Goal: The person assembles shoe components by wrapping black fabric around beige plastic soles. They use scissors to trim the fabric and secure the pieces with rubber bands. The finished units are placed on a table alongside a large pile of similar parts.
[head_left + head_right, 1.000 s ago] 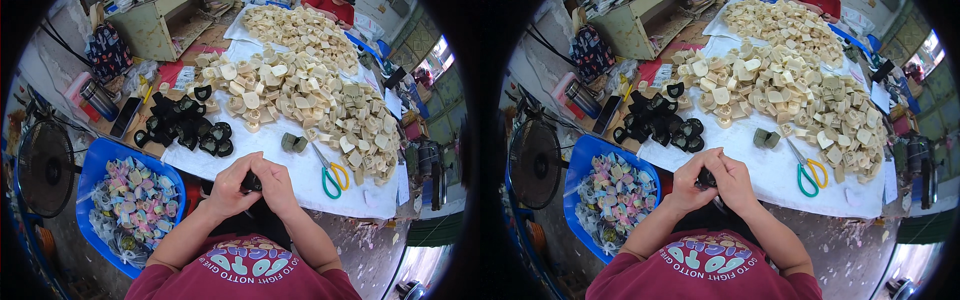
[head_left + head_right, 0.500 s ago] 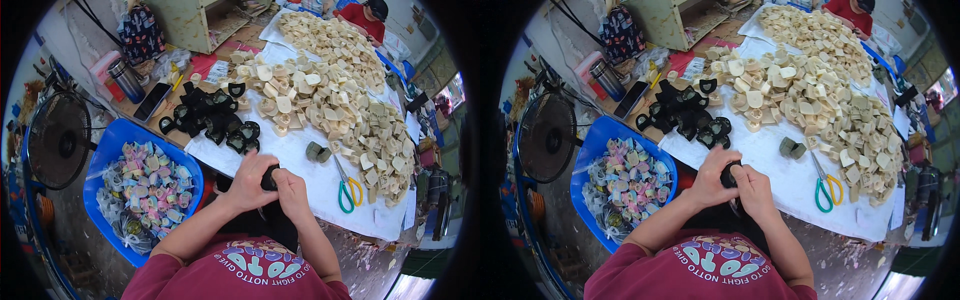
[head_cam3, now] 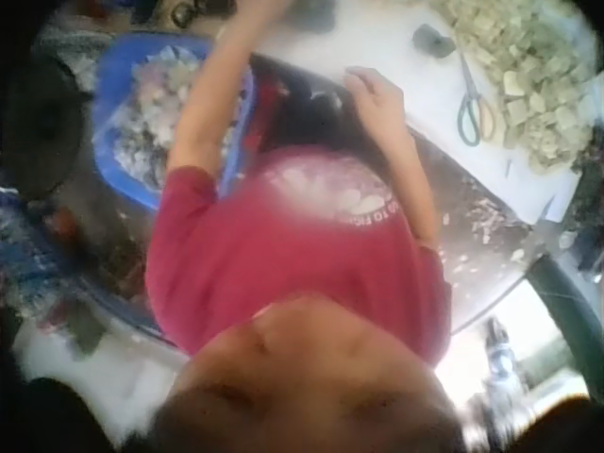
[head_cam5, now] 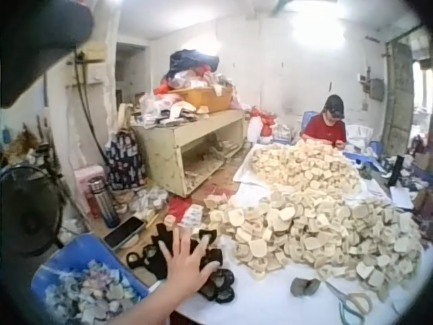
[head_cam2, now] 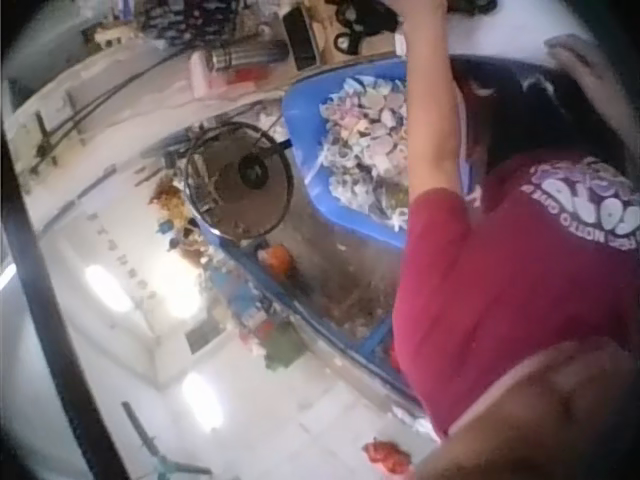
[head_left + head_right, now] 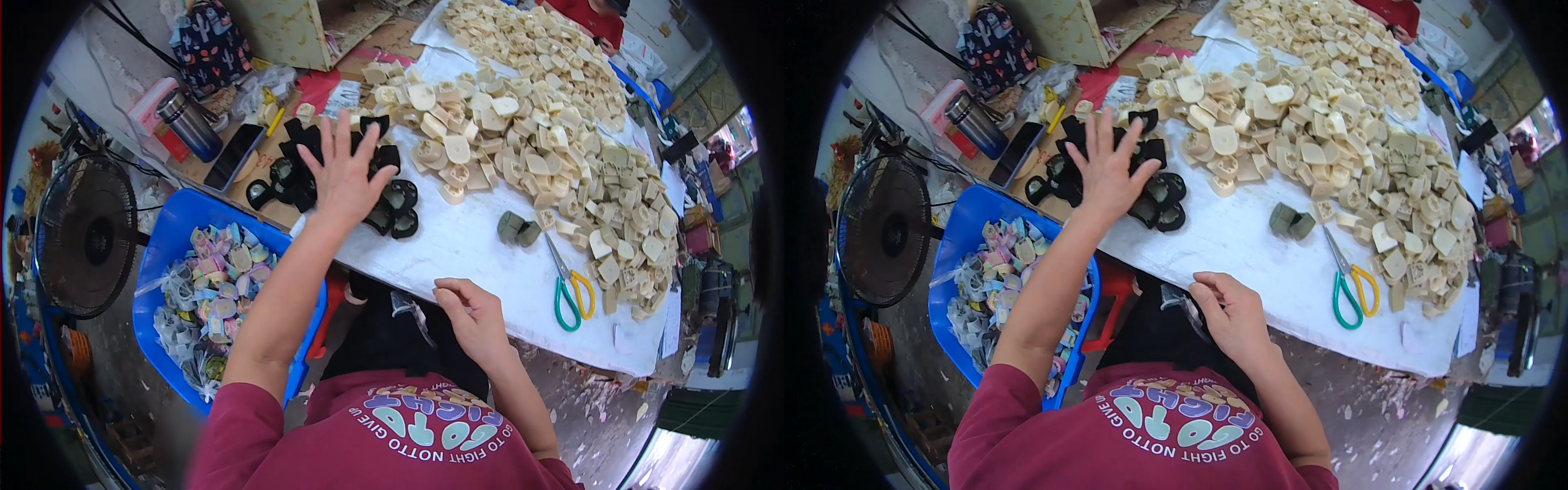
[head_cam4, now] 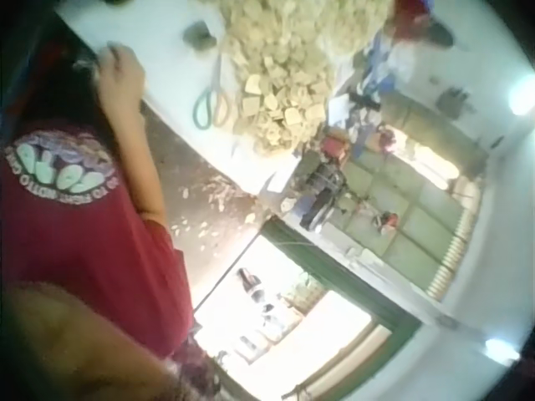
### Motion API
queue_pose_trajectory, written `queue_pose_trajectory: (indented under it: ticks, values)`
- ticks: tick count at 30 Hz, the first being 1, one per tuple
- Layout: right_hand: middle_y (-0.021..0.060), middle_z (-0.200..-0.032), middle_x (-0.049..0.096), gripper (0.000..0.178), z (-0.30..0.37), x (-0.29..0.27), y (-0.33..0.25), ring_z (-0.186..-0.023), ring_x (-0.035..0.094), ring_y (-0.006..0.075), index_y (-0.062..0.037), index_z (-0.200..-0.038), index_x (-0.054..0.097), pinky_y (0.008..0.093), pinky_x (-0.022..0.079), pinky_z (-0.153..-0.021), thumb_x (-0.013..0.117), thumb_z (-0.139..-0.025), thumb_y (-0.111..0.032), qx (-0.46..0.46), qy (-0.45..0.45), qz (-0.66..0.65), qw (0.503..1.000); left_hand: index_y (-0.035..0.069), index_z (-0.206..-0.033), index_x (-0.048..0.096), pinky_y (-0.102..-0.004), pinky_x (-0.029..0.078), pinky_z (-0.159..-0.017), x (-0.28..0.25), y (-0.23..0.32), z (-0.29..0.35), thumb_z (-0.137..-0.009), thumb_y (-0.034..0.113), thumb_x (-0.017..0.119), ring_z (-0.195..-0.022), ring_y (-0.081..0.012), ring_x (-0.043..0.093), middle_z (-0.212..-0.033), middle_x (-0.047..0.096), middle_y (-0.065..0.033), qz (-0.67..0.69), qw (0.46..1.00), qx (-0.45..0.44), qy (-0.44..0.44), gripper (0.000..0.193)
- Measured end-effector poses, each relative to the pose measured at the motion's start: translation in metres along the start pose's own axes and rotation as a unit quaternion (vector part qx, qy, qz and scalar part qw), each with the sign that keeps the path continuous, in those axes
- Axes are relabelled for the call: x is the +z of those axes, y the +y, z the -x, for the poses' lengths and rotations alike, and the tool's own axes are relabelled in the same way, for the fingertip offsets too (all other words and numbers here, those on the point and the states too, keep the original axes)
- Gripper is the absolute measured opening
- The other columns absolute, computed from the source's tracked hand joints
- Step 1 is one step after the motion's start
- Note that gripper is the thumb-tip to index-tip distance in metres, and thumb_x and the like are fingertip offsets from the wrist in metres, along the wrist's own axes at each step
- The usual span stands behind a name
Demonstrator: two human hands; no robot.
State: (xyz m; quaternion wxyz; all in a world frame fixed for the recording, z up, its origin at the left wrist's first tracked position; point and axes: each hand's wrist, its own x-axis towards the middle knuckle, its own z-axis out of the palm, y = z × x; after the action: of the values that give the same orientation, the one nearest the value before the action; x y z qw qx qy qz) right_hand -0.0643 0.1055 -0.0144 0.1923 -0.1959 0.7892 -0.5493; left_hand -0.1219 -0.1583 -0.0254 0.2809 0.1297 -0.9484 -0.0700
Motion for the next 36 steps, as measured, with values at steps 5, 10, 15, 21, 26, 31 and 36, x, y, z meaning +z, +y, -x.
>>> queue_pose_trajectory:
  ticks: [5,10,15,21,26,31,36]
  values:
    - [0.0109,-0.072,0.065,0.021,0.031,0.010,0.040,-0.065,0.064,0.0167,0.0006,-0.090,0.065,0.0292,0.051,-0.063,0.069,-0.084,-0.019,0.050,-0.049,0.090,0.994,0.015,-0.138,0.045,-0.0707,0.007,-0.101,-0.037,0.013,0.026,-0.077,0.034,0.072,-0.140,-0.0446,0.013,-0.152,0.018,-0.0206,0.102,0.986,0.023,0.131,0.069]
    - [0.0128,-0.075,0.064,0.030,0.036,0.042,0.065,-0.062,0.064,0.0239,0.0001,-0.085,0.062,0.0341,0.051,-0.059,0.074,-0.078,-0.027,-0.028,-0.065,0.228,0.971,0.007,-0.127,0.053,-0.0550,0.010,-0.110,-0.057,0.025,0.106,-0.077,0.012,0.069,-0.137,-0.0415,0.026,-0.146,0.034,-0.0206,0.163,0.978,0.077,0.107,0.053]
    - [0.0151,-0.079,0.064,0.023,0.025,0.066,0.090,-0.066,0.065,0.0329,-0.0010,-0.085,0.062,0.0408,0.052,-0.060,0.068,-0.077,-0.022,-0.051,-0.060,0.324,0.943,0.007,-0.118,0.058,-0.0514,0.017,-0.109,-0.058,0.032,0.179,-0.076,0.006,0.067,-0.132,-0.0383,0.036,-0.138,0.043,-0.0181,0.169,0.985,0.025,-0.002,0.042]
    - [0.0132,-0.068,0.064,0.019,0.026,0.046,0.092,-0.061,0.065,0.0239,0.0016,-0.083,0.061,0.0340,0.051,-0.055,0.065,-0.079,-0.016,0.077,-0.095,0.152,0.981,0.005,-0.098,0.064,-0.0372,0.045,-0.070,-0.047,0.033,0.215,-0.073,-0.001,0.069,-0.072,-0.0303,0.058,-0.089,0.061,-0.0114,0.336,0.930,-0.001,-0.145,0.025]
    - [0.0063,-0.073,0.064,0.016,0.032,0.025,0.072,-0.064,0.061,0.0098,0.0006,-0.084,0.062,0.0252,0.051,-0.054,0.065,-0.085,-0.015,0.221,-0.116,-0.171,0.953,-0.002,-0.095,0.066,-0.0228,0.044,-0.060,-0.047,0.070,0.202,-0.082,0.008,0.070,-0.065,-0.0076,0.054,-0.076,0.061,-0.0040,0.477,0.804,-0.244,-0.257,0.016]
    - [0.0087,-0.078,0.066,0.010,0.033,0.011,0.060,-0.065,0.065,0.0132,0.0004,-0.086,0.063,0.0234,0.054,-0.055,0.061,-0.088,-0.009,0.217,-0.131,-0.259,0.932,-0.002,-0.094,0.069,-0.0207,0.044,-0.062,-0.036,0.069,0.199,-0.086,0.008,0.066,-0.069,-0.0057,0.056,-0.080,0.066,-0.0021,0.564,0.730,-0.234,-0.307,0.013]
    - [0.0110,-0.081,0.067,0.011,0.030,0.002,0.056,-0.067,0.067,0.0161,0.0014,-0.088,0.064,0.0248,0.056,-0.056,0.060,-0.089,-0.008,0.216,-0.143,-0.259,0.931,-0.003,-0.095,0.068,-0.0205,0.046,-0.064,-0.041,0.074,0.192,-0.088,0.009,0.064,-0.071,-0.0060,0.058,-0.079,0.068,-0.0029,0.597,0.683,-0.262,-0.329,0.014]
